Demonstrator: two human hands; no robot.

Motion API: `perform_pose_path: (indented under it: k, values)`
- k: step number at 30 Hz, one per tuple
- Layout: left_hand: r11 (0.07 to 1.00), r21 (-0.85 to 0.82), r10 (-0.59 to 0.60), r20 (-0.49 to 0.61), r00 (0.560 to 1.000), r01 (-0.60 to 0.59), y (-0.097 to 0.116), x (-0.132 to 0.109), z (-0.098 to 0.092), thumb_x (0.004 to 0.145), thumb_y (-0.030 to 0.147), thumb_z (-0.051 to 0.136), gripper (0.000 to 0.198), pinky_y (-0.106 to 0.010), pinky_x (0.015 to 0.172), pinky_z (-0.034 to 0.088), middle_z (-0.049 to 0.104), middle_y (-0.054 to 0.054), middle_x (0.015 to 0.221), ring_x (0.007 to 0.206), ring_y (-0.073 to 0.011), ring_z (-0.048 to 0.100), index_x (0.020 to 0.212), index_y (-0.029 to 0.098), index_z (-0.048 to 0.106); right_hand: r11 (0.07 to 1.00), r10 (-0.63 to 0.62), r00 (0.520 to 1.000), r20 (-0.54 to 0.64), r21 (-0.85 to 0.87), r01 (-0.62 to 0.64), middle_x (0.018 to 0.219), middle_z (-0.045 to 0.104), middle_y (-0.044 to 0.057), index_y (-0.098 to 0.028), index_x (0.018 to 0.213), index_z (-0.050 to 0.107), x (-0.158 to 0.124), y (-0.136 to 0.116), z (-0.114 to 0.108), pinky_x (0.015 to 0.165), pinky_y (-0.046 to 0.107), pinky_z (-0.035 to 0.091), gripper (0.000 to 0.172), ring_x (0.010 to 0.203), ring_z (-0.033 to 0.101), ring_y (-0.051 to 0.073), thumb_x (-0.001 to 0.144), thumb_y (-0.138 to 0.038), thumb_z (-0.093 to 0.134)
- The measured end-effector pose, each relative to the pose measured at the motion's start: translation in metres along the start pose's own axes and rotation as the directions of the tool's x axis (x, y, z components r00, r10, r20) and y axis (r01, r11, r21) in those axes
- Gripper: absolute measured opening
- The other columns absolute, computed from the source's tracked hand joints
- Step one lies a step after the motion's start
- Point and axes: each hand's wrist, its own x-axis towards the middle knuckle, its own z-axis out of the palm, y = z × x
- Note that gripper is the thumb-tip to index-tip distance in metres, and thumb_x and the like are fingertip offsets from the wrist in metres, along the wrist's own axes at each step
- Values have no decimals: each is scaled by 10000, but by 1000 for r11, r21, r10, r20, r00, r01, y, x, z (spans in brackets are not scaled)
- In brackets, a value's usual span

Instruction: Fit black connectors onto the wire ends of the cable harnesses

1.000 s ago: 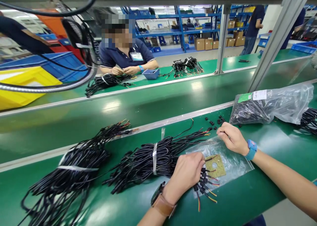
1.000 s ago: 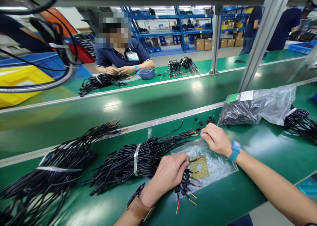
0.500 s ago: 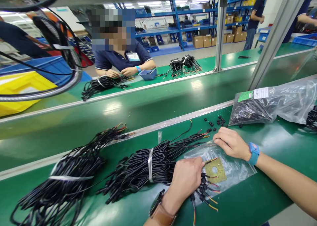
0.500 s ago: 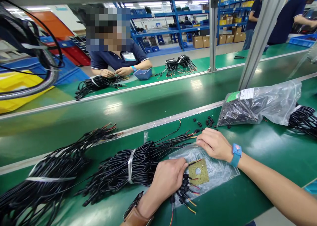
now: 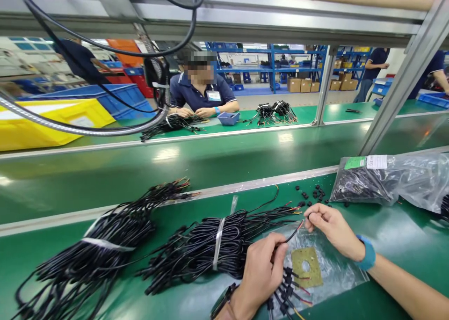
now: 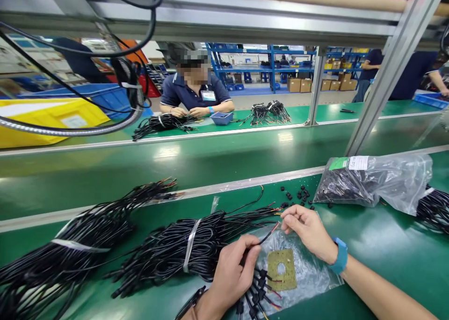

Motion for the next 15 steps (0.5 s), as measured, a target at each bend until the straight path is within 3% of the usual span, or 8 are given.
perform_pose_path:
  k: [3,8,15]
  values:
    - [1000,1,15,-10,1000,-15,-2,-1,1,981,219,504,89,-254,598,450,645,18,713,613,-129,613,924,227,572,991,43,999,-20,131,-40,745,594,5,-175,995,670,0,0,4,655,275,451,400,667,545,137,921,-568,685]
    - [1000,-9,16,4,1000,-16,-2,-1,1,975,213,502,101,-248,588,437,629,27,699,598,-122,590,900,226,569,941,125,991,42,311,-132,710,527,-12,-172,1033,683,1,0,6,597,266,417,471,619,470,119,870,-612,726]
    - [1000,-29,-6,7,1000,6,-2,-1,1,973,213,508,102,-247,574,414,618,27,684,579,-119,568,895,224,573,984,73,996,52,158,-81,700,583,-7,-173,1084,691,-1,3,4,655,269,411,376,656,525,127,938,-519,690]
